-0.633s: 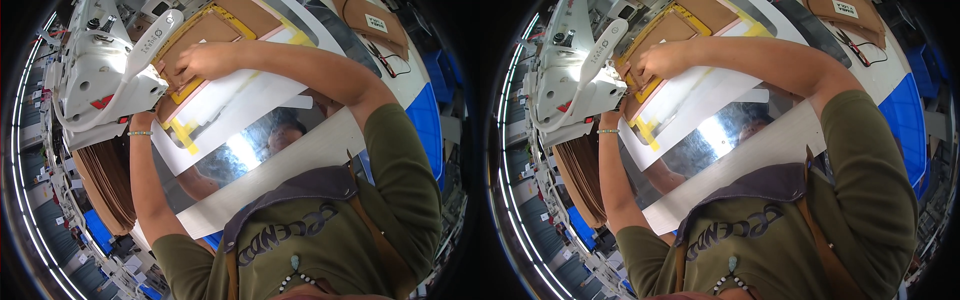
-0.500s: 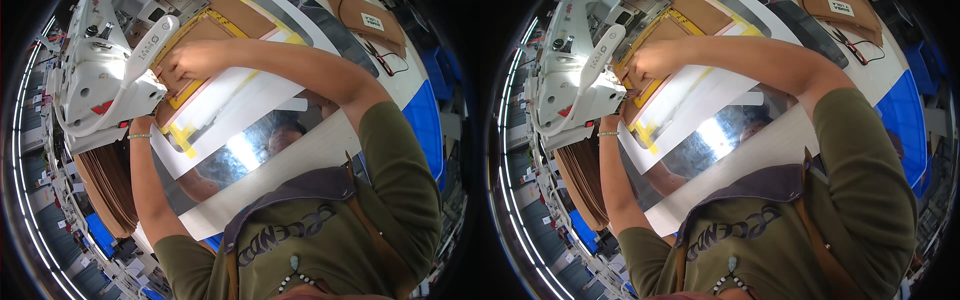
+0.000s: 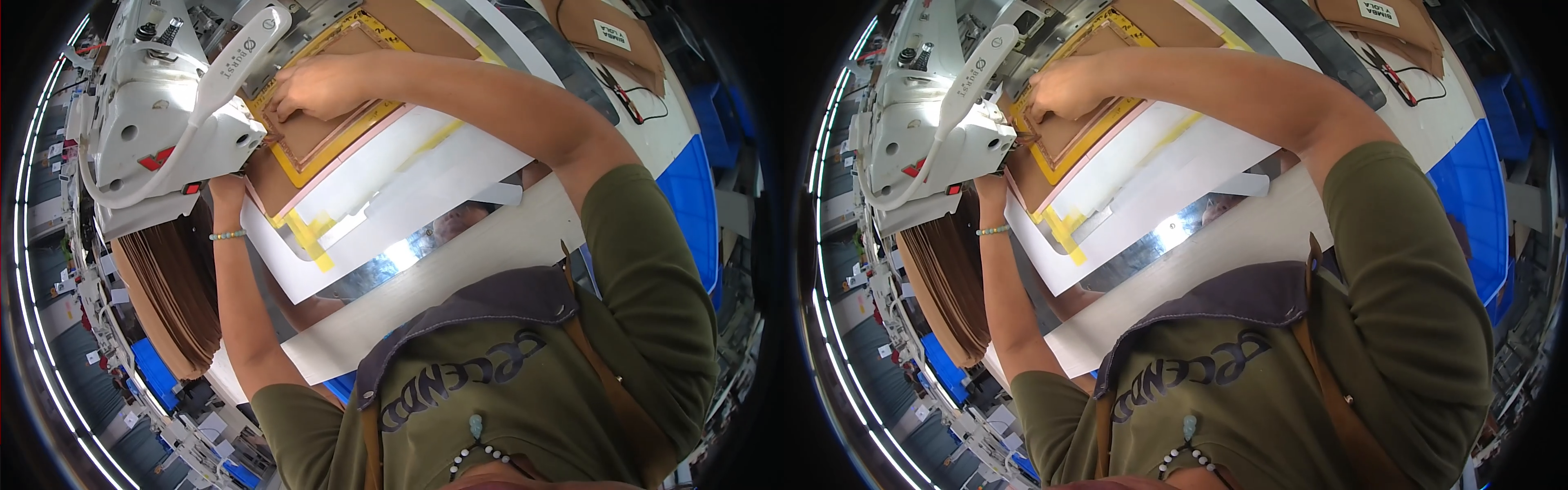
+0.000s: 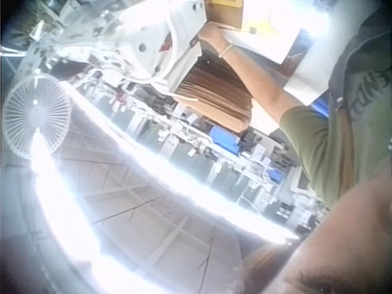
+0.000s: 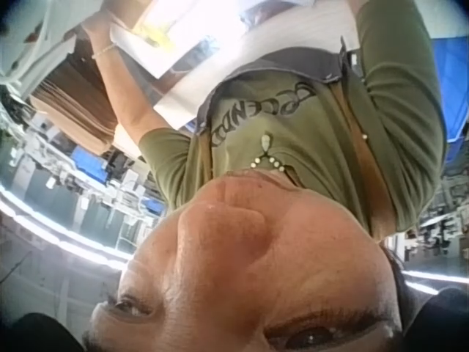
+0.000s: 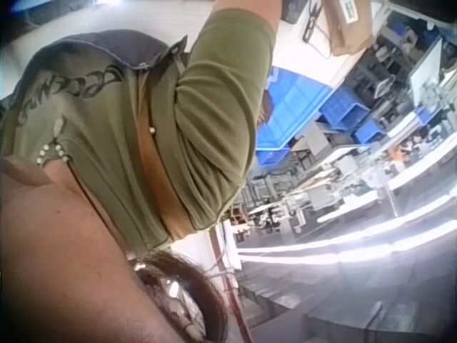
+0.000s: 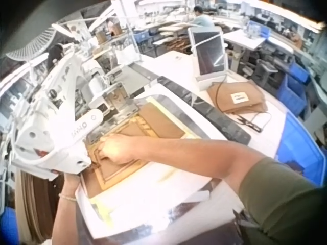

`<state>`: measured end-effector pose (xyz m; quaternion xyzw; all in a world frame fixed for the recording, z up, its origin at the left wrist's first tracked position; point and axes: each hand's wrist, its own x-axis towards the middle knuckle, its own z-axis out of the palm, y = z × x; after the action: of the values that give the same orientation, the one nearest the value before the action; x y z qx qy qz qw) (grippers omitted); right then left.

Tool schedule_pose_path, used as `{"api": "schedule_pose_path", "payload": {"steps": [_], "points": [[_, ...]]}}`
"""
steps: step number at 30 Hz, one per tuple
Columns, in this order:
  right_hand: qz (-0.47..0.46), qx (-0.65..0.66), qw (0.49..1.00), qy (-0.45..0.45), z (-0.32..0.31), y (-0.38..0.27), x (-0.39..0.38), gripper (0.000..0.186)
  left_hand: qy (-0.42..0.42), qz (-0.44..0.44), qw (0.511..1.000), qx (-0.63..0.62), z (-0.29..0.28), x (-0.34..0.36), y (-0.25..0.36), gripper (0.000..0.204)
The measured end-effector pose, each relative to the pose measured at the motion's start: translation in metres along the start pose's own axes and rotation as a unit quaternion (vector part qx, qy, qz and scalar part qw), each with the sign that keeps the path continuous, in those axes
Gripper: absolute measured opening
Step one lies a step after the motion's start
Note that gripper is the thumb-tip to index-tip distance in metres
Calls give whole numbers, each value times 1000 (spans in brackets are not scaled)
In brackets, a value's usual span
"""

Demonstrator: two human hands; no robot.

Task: Sewing a small rectangular leather label onto a larger piece of brown leather using an industrial sewing machine.

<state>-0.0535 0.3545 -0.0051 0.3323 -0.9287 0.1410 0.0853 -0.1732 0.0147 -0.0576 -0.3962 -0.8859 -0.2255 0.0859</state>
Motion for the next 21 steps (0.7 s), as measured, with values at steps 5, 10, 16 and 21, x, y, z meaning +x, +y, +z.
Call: {"api": "schedule_pose_path", "payload": {"steps": [5,10,16,21], "points": [[-25,11,1000,2,-6,-10,-9,37,2,-210,956,-205,-13,-17,25,25],[-44,45,998,5,-6,-16,-14,35,28,-142,957,-252,-21,-35,57,24],[-62,30,997,17,-5,-25,-30,31,-17,-75,984,-158,-36,-37,106,31],[-44,-22,999,7,-28,-21,-63,29,-17,-40,991,-123,-44,-44,136,25]]}}
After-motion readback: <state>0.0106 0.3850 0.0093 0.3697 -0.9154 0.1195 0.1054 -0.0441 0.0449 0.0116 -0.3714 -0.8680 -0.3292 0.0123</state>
